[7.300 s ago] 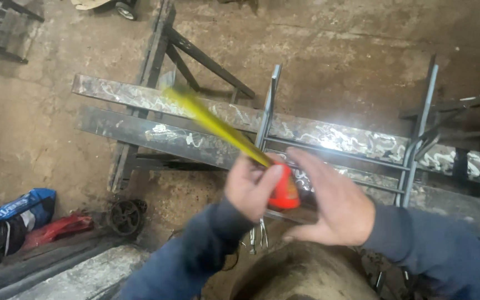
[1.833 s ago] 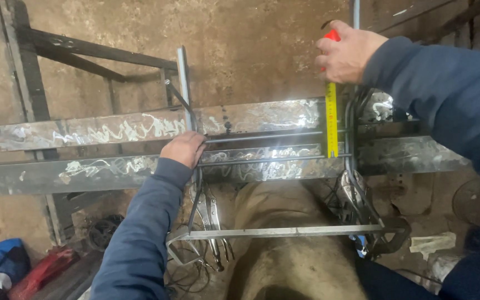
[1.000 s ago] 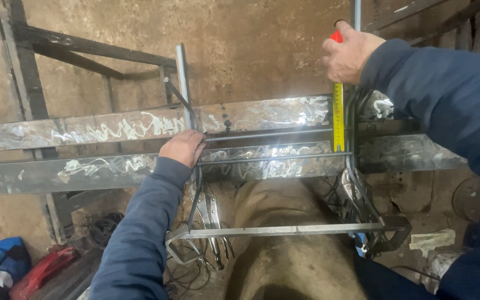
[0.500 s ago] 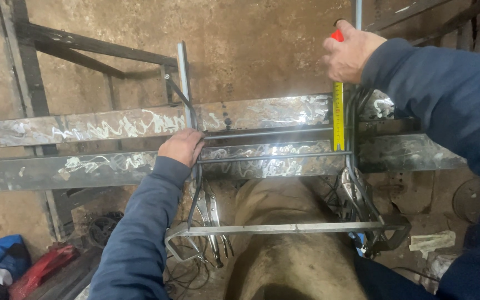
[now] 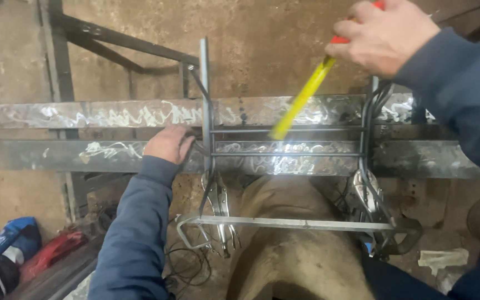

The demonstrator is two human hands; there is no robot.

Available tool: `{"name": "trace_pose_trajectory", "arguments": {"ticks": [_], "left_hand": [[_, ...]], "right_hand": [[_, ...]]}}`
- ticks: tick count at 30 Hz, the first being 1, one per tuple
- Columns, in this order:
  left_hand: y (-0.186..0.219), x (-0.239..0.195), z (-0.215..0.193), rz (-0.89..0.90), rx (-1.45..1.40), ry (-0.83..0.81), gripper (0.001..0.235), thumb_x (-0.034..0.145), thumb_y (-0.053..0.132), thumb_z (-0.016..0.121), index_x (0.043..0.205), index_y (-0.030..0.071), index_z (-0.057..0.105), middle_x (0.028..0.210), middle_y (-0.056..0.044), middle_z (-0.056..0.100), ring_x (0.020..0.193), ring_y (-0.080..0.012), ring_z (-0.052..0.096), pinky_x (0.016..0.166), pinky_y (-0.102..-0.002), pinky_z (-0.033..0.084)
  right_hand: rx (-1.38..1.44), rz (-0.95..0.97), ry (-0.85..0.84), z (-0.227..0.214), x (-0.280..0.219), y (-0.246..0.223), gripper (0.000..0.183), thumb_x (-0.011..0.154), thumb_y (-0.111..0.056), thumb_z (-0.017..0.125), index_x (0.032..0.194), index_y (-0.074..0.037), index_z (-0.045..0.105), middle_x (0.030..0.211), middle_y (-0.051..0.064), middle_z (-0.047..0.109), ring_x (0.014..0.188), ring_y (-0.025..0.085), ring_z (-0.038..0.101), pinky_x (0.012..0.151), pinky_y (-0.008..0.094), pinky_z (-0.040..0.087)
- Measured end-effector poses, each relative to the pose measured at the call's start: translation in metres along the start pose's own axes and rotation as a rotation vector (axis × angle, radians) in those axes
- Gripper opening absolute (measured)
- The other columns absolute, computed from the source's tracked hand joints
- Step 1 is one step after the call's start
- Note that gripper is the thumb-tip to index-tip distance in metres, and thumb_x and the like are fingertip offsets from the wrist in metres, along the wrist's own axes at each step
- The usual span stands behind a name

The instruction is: The person positions a metal frame assembly on a fabrication bench, adjusts its bars and clamps by hand, then uses a tape measure to measure the spacing of the frame bars, repositioning the frame between measurements.

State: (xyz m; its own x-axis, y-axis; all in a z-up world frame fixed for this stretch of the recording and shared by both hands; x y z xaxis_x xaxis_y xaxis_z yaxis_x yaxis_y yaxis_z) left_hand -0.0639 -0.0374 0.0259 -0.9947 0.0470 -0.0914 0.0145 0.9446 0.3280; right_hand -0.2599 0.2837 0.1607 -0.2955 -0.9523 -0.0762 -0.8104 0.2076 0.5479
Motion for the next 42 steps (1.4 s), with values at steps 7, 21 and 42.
{"name": "trace_pose_trajectory", "arguments": {"ticks": [7,21,42], "left_hand": [[-0.023,-0.055,-0.035,-0.082,-0.029,0.095,0.026,0.093,0.028,0.072,0.11,0.009,0.073,0.105,-0.016,0.072,0.095,-0.0383,0.069,0.08,-0.046,0.056],[-0.065,-0.167,-0.002,-0.386,-0.225,0.078,0.023,0.091,0.023,0.074,0.107,0.007,0.073,0.1,-0.015,0.073,0.083,-0.0327,0.071,0.074,-0.039,0.057],[-0.056,-0.153,-0.007,-0.322,-0.179,0.071,0.022,0.093,0.026,0.072,0.107,0.009,0.073,0.103,-0.014,0.073,0.089,-0.0346,0.071,0.077,-0.042,0.057]], "right_hand": [[0.291,0.102,-0.046,-0.057,-0.005,-0.027,0.046,0.091,-0.044,0.068,0.136,-0.034,0.067,0.103,-0.01,0.073,0.081,0.01,0.068,0.046,0.025,0.051],[0.558,0.348,0.008,-0.051,-0.051,-0.077,0.055,0.08,-0.045,0.077,0.129,-0.02,0.074,0.111,0.002,0.077,0.086,0.015,0.074,0.069,0.029,0.061],[0.599,0.368,-0.041,-0.048,-0.058,-0.085,0.053,0.082,-0.045,0.077,0.129,-0.019,0.074,0.11,0.001,0.078,0.08,0.014,0.074,0.07,0.027,0.061]]}}
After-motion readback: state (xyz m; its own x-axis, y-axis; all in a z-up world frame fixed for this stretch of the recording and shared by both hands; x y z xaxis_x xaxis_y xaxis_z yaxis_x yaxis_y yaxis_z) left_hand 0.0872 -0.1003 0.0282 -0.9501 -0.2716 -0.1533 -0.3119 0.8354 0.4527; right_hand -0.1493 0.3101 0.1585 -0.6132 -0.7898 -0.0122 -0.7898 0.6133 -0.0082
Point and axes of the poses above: each hand's wrist, its own x-axis towards the middle knuckle, its own z-axis out of the palm, y = z × x, the point moved 9 cm from there along x, towards the middle knuckle
